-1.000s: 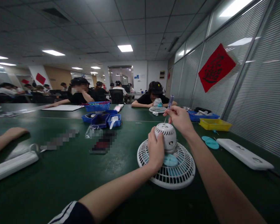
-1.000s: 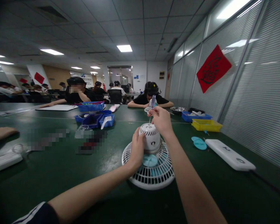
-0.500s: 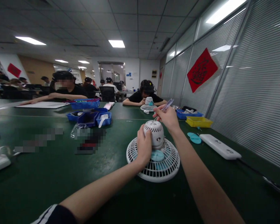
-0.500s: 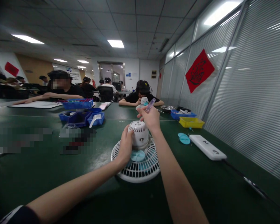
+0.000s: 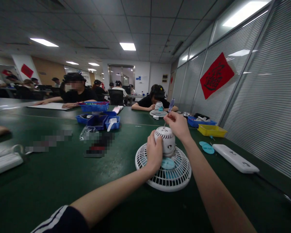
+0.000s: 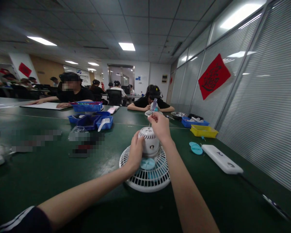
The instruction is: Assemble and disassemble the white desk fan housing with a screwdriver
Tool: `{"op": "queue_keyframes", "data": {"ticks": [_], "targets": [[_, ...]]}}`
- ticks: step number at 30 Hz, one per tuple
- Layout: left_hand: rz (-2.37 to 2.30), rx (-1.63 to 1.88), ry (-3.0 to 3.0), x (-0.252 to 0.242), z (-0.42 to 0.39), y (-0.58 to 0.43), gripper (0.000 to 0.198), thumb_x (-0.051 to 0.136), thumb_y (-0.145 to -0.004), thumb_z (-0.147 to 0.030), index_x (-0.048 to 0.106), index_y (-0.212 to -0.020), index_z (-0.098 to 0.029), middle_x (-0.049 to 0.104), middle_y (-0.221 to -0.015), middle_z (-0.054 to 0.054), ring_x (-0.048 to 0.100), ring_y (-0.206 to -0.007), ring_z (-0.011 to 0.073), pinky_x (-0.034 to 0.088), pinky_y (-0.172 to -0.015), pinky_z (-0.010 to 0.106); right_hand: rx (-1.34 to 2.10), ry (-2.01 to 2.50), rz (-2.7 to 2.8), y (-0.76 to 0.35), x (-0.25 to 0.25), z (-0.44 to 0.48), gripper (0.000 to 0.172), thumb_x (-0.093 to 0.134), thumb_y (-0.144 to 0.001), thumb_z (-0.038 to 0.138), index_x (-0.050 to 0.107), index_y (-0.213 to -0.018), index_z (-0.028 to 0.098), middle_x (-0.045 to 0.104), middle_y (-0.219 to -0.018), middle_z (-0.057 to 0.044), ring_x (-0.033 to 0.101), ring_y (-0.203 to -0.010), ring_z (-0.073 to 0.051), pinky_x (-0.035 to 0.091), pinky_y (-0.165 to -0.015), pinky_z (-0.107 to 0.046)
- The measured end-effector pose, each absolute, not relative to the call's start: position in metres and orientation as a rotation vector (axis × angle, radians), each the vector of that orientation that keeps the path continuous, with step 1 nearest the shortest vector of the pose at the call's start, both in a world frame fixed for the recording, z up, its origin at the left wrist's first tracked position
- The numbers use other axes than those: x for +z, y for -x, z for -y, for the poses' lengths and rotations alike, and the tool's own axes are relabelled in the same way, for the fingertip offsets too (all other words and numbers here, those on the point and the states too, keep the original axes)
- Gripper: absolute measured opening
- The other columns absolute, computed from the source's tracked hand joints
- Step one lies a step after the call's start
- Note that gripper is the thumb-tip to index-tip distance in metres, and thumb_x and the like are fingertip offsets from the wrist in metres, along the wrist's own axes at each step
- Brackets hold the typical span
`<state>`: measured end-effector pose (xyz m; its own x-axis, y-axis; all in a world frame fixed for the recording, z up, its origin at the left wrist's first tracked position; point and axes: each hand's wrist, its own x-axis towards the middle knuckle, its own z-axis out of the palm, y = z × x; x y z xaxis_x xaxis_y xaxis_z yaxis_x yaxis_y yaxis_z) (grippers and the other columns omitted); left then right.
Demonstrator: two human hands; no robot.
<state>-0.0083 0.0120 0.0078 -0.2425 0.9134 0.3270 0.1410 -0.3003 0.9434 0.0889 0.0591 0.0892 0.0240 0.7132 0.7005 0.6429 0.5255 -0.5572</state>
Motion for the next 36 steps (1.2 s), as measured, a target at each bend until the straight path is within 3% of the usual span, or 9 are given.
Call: {"op": "queue_keyframes", "data": {"ticks": [6, 21, 28, 36], "targets": [[-1.303, 1.585, -1.402, 0.009, -0.010, 0.009, 0.054, 0.035, -0.086, -0.036, 0.043, -0.133, -0.012, 0.048, -0.138, 0.015, 0.040, -0.131, 0.0231, 0.026, -0.112, 0.036, 0.149, 1.168, 1.756, -0.097, 0.092, -0.061, 0.010, 0.056, -0.078, 0.019, 0.061, -0.069, 0.019, 0.067, -0.067, -0.003, 0.063, -0.066, -0.017, 0.046, -0.068, -0.029], [-1.323, 1.562, -1.411, 0.011, -0.009, 0.010, 0.054, 0.034, -0.087, -0.034, 0.041, -0.134, -0.010, 0.046, -0.139, 0.014, 0.040, -0.131, 0.0215, 0.026, -0.112, 0.032, -0.041, 1.310, 1.765, -0.092, 0.098, -0.054, 0.014, 0.058, -0.076, 0.020, 0.063, -0.063, 0.018, 0.068, -0.067, -0.005, 0.060, -0.065, -0.018, 0.042, -0.065, -0.029], [-1.304, 1.569, -1.417, 0.007, -0.013, 0.010, 0.056, 0.033, -0.086, -0.035, 0.040, -0.135, -0.009, 0.046, -0.137, 0.015, 0.039, -0.130, 0.0235, 0.025, -0.112, 0.034, 0.178, 1.258, 1.638, -0.088, 0.096, -0.055, 0.008, 0.063, -0.073, 0.019, 0.061, -0.066, 0.017, 0.070, -0.071, -0.006, 0.064, -0.067, -0.018, 0.048, -0.066, -0.029], [-1.287, 1.556, -1.405, 0.009, -0.010, 0.010, 0.058, 0.032, -0.085, -0.037, 0.039, -0.135, -0.008, 0.045, -0.138, 0.017, 0.038, -0.130, 0.0242, 0.025, -0.112, 0.036, 0.258, 1.234, 1.639, -0.090, 0.092, -0.061, 0.013, 0.055, -0.078, 0.017, 0.065, -0.070, 0.016, 0.072, -0.073, -0.007, 0.063, -0.064, -0.016, 0.048, -0.067, -0.028]]}}
